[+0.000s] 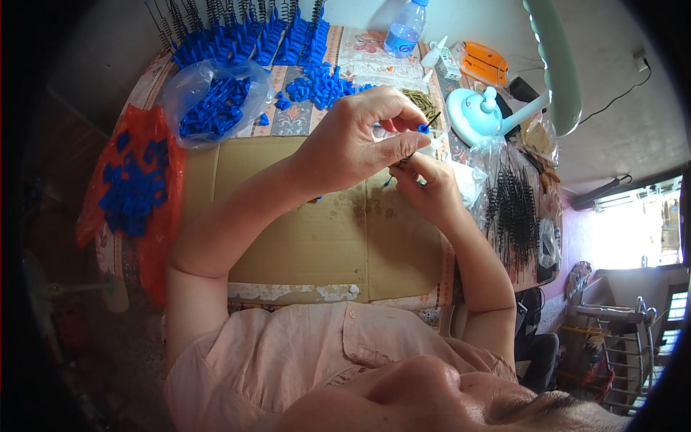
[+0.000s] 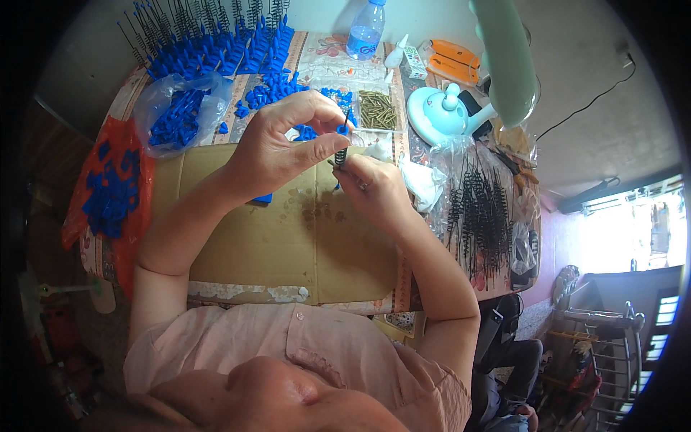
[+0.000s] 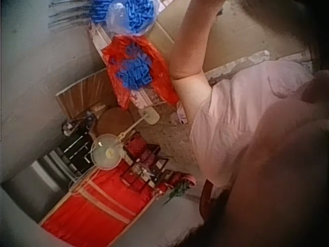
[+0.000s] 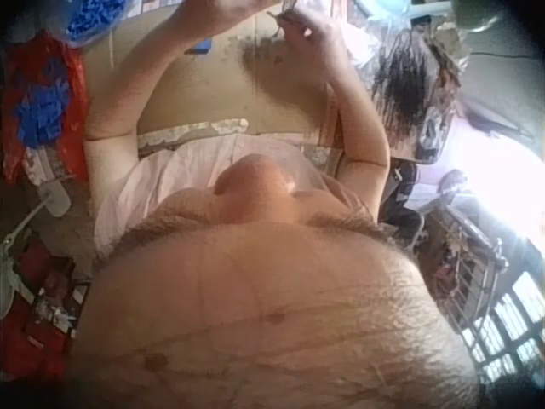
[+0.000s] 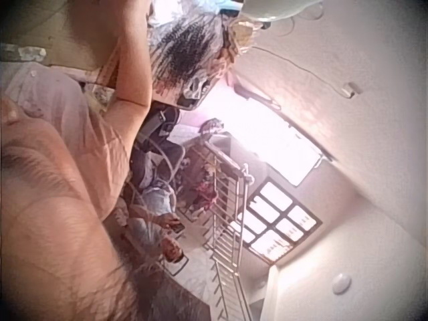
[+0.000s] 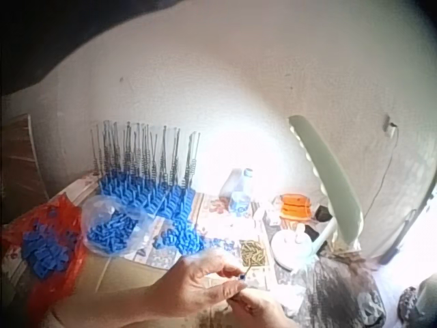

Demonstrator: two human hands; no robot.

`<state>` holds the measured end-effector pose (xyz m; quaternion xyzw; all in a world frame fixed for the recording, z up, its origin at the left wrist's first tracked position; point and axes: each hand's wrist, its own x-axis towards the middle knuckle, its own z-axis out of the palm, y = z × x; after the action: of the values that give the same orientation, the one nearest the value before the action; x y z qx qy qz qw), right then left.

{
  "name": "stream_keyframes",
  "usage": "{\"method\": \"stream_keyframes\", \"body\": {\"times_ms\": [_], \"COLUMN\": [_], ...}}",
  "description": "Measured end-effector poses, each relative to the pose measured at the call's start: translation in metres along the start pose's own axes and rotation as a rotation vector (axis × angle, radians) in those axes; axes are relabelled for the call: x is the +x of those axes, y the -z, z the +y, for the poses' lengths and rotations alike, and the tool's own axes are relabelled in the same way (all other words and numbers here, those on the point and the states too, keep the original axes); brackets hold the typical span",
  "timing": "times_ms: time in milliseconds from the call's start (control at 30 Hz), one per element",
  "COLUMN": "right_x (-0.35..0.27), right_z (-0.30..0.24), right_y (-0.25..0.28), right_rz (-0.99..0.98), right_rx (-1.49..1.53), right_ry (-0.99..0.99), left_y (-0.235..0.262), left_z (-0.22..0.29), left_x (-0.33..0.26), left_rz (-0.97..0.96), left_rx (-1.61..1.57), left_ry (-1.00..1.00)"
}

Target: The person assembles small blue plastic components by inserting springs and metal pins into them, using a small screwdriver and an awl to aid in the insertion.

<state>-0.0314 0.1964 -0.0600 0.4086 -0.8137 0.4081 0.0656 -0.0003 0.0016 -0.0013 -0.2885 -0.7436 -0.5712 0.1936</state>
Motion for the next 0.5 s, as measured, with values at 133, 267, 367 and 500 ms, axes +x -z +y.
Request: {"method": "stream_keyframes", "body": {"times_ms": [133, 267, 367, 500], "right_x": [-0.0001, -0.0009, -0.0011, -0.0009], "right_z": [-0.0007, 0.0, 0.0003, 0.0002], "right_y": [0.0008, 0.0004, 0.0, -0.0002], "right_rz": [0.002, 0.001, -0.015, -0.013], "right_rx": [0.012, -0.003, 0.016, 0.007], "right_ry": [-0.005, 0.002, -0.019, -0.007], "left_y": [-0.0002, -0.0007, -0.0007, -0.0008], "left_z": [-0.0007, 0.003, 0.0044, 0.0029], "left_x": [-0.0002, -0.0003, 0.0, 0.0004], "left_rz": [-0.003, 0.022, 0.058, 0.054], "left_rx": [-0.002, -0.01, 0.013, 0.012], "left_ry": [0.016, 0.004, -0.05, -0.066]}}
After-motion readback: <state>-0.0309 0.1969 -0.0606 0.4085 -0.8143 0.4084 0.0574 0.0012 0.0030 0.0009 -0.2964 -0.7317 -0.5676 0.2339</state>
